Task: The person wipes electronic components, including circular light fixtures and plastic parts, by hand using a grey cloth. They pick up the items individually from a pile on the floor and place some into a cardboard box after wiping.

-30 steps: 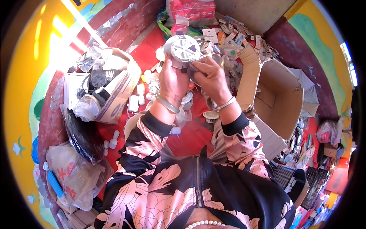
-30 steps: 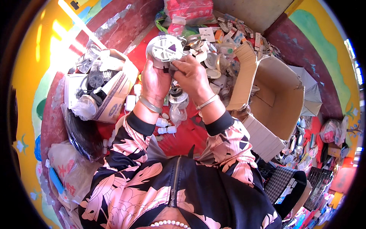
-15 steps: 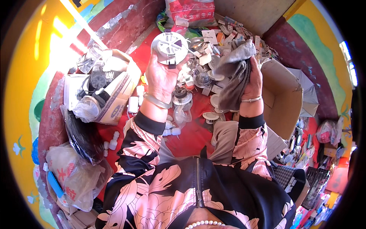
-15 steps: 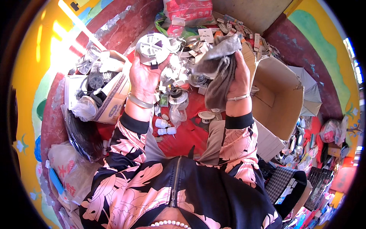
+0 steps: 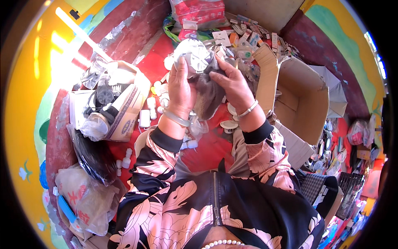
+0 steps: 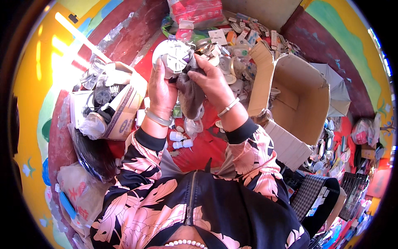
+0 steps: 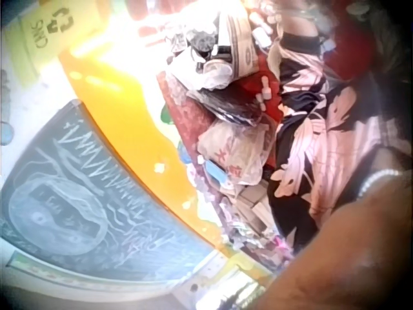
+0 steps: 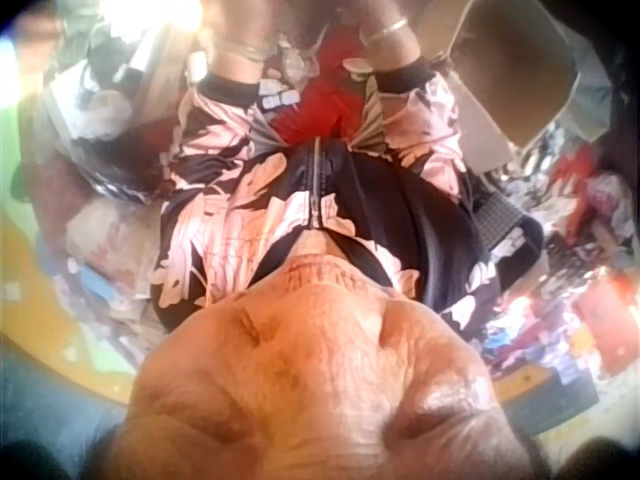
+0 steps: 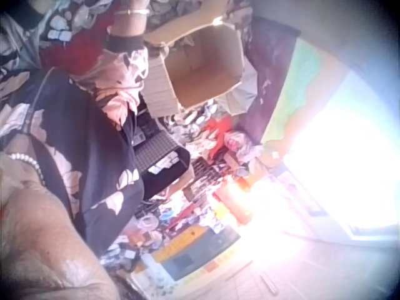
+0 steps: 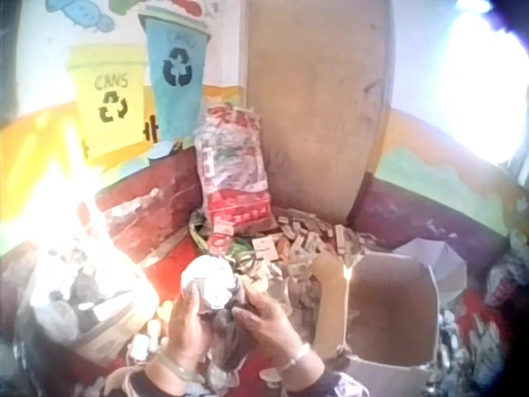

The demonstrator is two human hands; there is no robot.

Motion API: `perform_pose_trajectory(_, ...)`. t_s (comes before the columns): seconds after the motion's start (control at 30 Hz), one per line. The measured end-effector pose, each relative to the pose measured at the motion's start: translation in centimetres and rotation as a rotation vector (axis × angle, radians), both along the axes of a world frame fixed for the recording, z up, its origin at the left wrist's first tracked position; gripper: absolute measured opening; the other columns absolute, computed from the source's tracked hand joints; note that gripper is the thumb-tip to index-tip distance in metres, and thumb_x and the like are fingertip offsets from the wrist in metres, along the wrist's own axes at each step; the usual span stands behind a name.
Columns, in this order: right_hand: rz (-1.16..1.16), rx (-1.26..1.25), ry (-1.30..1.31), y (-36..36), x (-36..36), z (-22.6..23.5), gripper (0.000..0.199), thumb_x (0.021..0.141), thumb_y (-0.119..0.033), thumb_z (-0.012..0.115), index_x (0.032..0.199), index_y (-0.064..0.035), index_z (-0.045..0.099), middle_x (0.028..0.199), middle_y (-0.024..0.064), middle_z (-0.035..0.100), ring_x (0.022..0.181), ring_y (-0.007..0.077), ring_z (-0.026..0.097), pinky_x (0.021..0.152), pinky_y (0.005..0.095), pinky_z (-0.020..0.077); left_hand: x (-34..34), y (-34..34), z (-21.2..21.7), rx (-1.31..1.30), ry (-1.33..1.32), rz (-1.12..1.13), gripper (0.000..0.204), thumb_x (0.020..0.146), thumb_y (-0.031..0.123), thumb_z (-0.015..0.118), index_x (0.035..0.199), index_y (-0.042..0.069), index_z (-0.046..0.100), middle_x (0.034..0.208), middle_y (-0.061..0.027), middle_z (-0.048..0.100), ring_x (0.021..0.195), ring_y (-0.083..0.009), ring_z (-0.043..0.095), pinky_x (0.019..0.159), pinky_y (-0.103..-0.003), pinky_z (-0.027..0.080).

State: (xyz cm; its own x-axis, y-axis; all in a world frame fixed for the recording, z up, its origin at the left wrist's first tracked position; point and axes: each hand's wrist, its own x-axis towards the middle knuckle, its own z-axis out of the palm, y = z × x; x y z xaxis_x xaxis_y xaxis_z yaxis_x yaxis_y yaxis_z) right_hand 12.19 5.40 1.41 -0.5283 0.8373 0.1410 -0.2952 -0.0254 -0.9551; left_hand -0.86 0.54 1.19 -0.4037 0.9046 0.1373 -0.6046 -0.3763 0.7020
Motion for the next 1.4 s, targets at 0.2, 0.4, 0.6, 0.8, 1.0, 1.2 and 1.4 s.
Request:
perform_pose_trajectory(0.2,-0.365,0.464,-0.512,0.4,-0.1,-0.7,0.036,0.075,-0.007,0.063,0.111,-0.002,0.058,0.106,0.0181,0.061,0.1,0.0315,0.059,0.086,0.0356,0.0458,1.5,-0.3,-1.1,-0.028,0.06,0.005,0.046,0.083,0.02,0.069,0.121,0.002,0.051,0.111,-0.007,0.06,0.098,-0.0165,0.059,0.086,-0.031,0.048)
perform_pose_trajectory(0.4,-0.29,0.497,-0.698,0.3,0.3,0.1,0.023,0.075,-0.017,0.064,0.091,-0.0009,0.058,0.084,0.0207,0.063,0.085,0.0378,0.061,0.073,0.042,0.0465,1.5,-0.3,-2.0,-0.042,0.009,0.06,0.036,0.081,0.012,0.069,0.114,0.002,0.057,0.105,-0.0057,0.062,0.093,-0.0153,0.06,0.082,-0.031,0.05)
perform_pose_trajectory(0.6,-0.151,0.43,-0.682,0.6,0.4,0.6,0.021,0.082,-0.017,0.063,0.093,0.0003,0.058,0.076,0.0142,0.063,0.072,0.0208,0.06,0.066,0.0339,0.047,1.2,-0.3,-1.0,0.006,-0.137,0.069,0.036,0.08,0.013,0.07,0.113,0.006,0.056,0.106,-0.0047,0.062,0.098,-0.0171,0.06,0.085,-0.033,0.049)
perform_pose_trajectory(0.8,-0.055,0.339,-0.581,0.5,-0.2,-0.5,0.018,0.086,-0.014,0.061,0.098,0.0,0.059,0.079,0.0039,0.063,0.073,0.0086,0.055,0.067,0.0278,0.0469,0.2,-0.6,0.8,-0.044,-0.185,0.129,0.036,0.08,0.013,0.07,0.112,0.006,0.057,0.103,-0.0026,0.062,0.094,-0.0144,0.059,0.083,-0.031,0.048)
perform_pose_trajectory(1.0,-0.021,0.336,-0.516,0.5,-0.5,-0.6,0.022,0.084,-0.014,0.063,0.101,0.0,0.06,0.084,0.0089,0.064,0.078,0.0142,0.059,0.072,0.0296,0.0469,-0.9,-1.2,1.6,-0.144,-0.211,0.145,0.035,0.08,0.018,0.071,0.11,0.006,0.057,0.099,-0.0017,0.063,0.091,-0.0137,0.061,0.081,-0.029,0.048)
perform_pose_trajectory(1.2,0.074,0.259,-0.405,0.1,-0.6,0.0,0.024,0.087,-0.014,0.062,0.107,-0.0015,0.059,0.09,0.0027,0.063,0.084,0.0075,0.054,0.076,0.0251,0.0457,-1.5,-1.3,1.8,-0.059,-0.216,0.11,0.035,0.08,0.017,0.07,0.11,0.004,0.057,0.101,-0.0047,0.063,0.093,-0.0159,0.062,0.082,-0.031,0.05)
perform_pose_trajectory(1.4,0.272,-0.077,-0.092,0.5,-0.1,-1.0,0.035,0.089,-0.014,0.06,0.121,-0.002,0.053,0.098,0.0056,0.063,0.089,0.0105,0.058,0.08,0.0254,0.0479,-2.0,-1.4,2.4,-0.028,-0.192,0.147,0.034,0.081,0.015,0.069,0.11,0.005,0.056,0.102,-0.0047,0.062,0.093,-0.0167,0.061,0.084,-0.033,0.05)
